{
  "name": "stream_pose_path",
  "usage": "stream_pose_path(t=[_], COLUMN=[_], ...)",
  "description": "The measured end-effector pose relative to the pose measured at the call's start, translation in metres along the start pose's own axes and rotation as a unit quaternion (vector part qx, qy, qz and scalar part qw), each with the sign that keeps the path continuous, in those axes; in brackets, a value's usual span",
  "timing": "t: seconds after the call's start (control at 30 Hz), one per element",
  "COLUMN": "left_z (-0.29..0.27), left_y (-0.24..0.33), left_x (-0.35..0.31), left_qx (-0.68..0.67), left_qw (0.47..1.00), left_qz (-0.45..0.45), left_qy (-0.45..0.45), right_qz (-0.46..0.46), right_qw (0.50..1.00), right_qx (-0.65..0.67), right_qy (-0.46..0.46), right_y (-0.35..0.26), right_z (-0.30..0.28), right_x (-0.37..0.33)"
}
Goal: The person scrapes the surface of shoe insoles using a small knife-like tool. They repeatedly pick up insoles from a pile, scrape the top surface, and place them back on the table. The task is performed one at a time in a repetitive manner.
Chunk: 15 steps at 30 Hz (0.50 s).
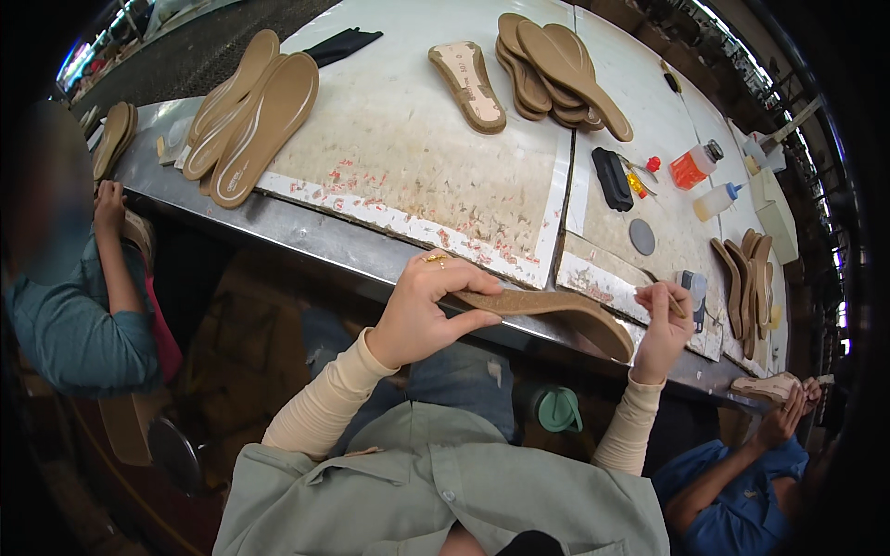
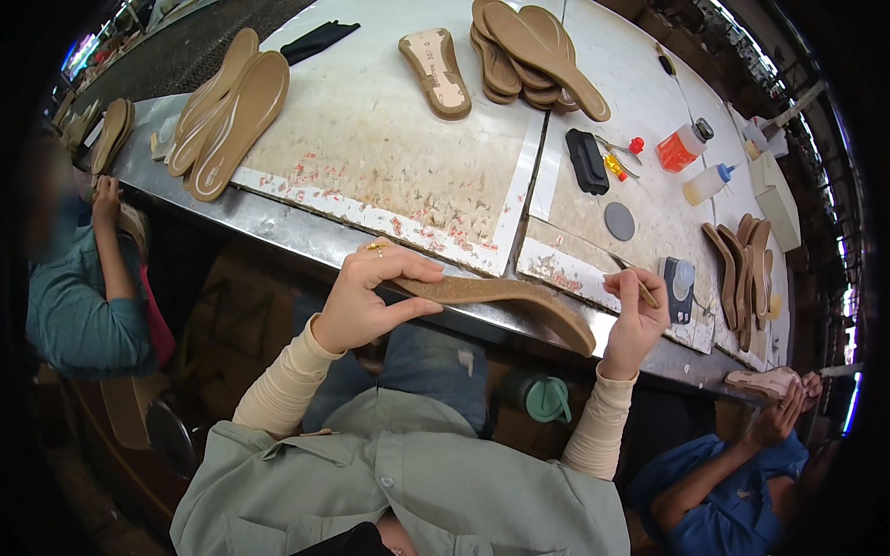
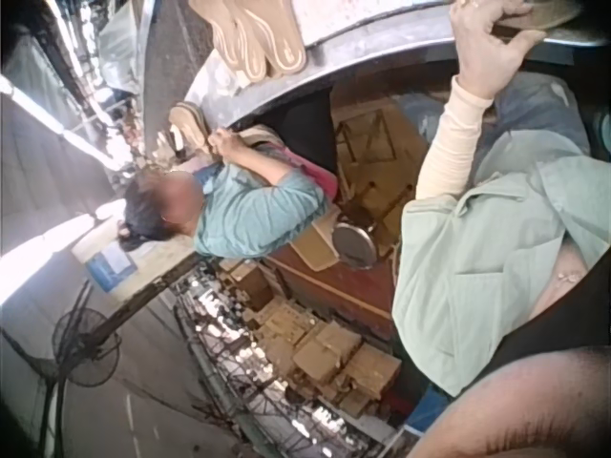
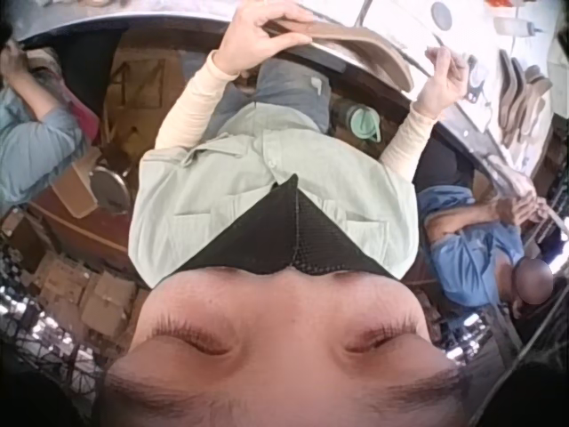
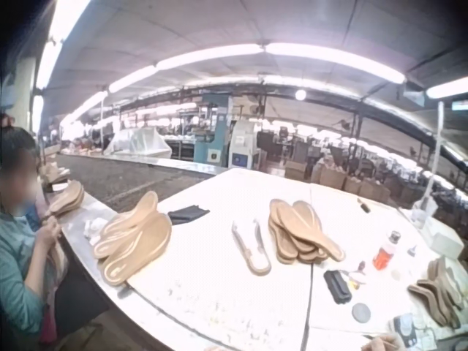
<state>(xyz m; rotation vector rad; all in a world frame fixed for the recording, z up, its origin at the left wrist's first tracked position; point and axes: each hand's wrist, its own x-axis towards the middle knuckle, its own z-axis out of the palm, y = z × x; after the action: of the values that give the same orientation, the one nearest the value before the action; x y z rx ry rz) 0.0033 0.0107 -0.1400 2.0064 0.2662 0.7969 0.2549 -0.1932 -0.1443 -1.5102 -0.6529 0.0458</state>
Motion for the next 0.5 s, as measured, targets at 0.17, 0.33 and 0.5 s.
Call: stream_pose_path(t=[0.17,0.33,0.5], left_z=[-0.001,-0.006,-0.007], left_y=[0.001,-0.007,0.001], left_x=[0.0,-0.002,0.001], left_qx=[0.046,0.061,0.078], left_qw=[0.999,0.997,0.995], left_qz=[-0.006,0.003,0.02], left_qy=[-0.011,-0.054,-0.05], right_qz=[0.023,0.017,0.029], right_qw=[1.0,1.0,0.999], right_qx=[0.002,0.003,0.021], right_qy=[0.013,0.017,0.03], right_y=[0.04,0.042,0.041], right_z=[-0.004,0.0,0.001], right_x=[-0.005,-0.006,-0.008])
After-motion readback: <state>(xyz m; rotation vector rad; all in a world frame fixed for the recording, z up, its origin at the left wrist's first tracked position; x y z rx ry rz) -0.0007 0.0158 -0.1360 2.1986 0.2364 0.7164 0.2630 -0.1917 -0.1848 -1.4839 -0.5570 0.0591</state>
